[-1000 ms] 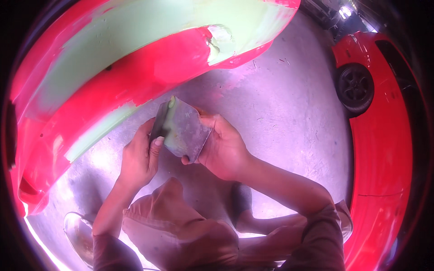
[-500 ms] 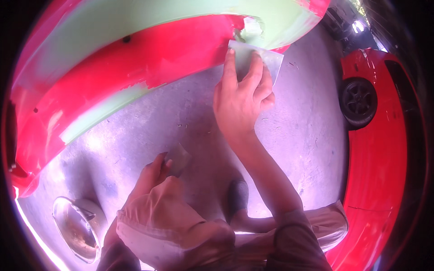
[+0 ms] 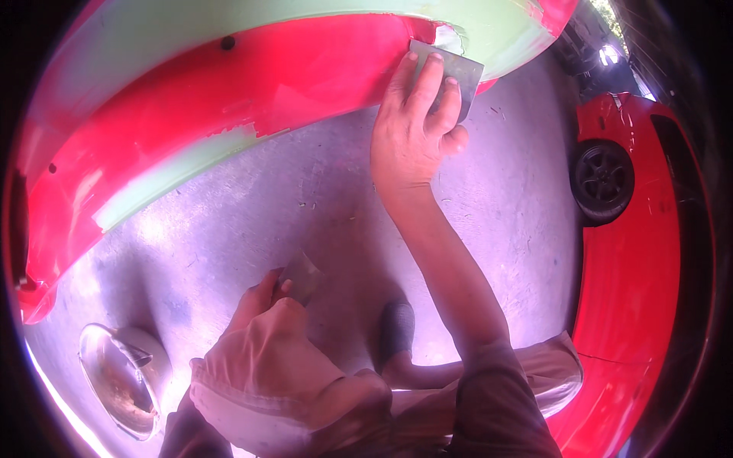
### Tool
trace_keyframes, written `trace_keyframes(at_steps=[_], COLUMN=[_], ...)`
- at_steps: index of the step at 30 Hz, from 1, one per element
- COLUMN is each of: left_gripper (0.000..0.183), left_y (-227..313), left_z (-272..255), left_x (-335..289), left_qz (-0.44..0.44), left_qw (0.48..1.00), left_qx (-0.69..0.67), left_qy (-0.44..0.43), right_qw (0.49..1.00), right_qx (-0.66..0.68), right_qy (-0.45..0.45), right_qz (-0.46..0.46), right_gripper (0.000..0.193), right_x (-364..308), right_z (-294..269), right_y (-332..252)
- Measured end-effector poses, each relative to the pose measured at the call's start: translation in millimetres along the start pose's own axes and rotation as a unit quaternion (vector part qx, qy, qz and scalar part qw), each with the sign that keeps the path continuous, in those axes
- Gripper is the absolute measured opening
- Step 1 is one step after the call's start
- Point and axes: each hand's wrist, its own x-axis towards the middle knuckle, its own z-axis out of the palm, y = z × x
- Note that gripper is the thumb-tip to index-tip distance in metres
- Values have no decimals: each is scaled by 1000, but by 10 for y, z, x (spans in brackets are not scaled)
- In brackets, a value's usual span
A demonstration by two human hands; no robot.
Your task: Repairing a car bumper by applying body filler and sanding it smooth.
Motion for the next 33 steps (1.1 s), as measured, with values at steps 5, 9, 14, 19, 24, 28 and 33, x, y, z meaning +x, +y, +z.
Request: trace_keyframes(at_steps=[5,9,14,19,24,28,33], left_gripper=[38,41,43,43,43,43,43], left_y=[-29,-55,22,-134,-324,-281,-330], left_z=[97,126,148,203,201,194,200], left_x=[12,-54,-114,-163,-178,-193,-182], left_qz=[-24,-59,-95,-107,-103,-121,-108], left_qw=[999,997,995,993,989,990,990], left_qx=[-14,-30,-23,-30,-86,-55,-81], left_qy=[-18,-29,-36,-45,-58,-39,-46], right_qw=[1000,1000,1000,999,998,998,993], right_qx=[-7,-5,-17,-48,-59,-60,-113], right_qy=[1,9,9,15,5,-3,16], right_qz=[-10,-16,-21,-12,-12,-11,-6], right_gripper=[66,66,66,65,64,65,47], right_x=[-12,-5,-43,-71,-123,-161,-176], right_z=[98,108,190,272,329,358,333], right_y=[29,-26,-1,-28,-14,5,11])
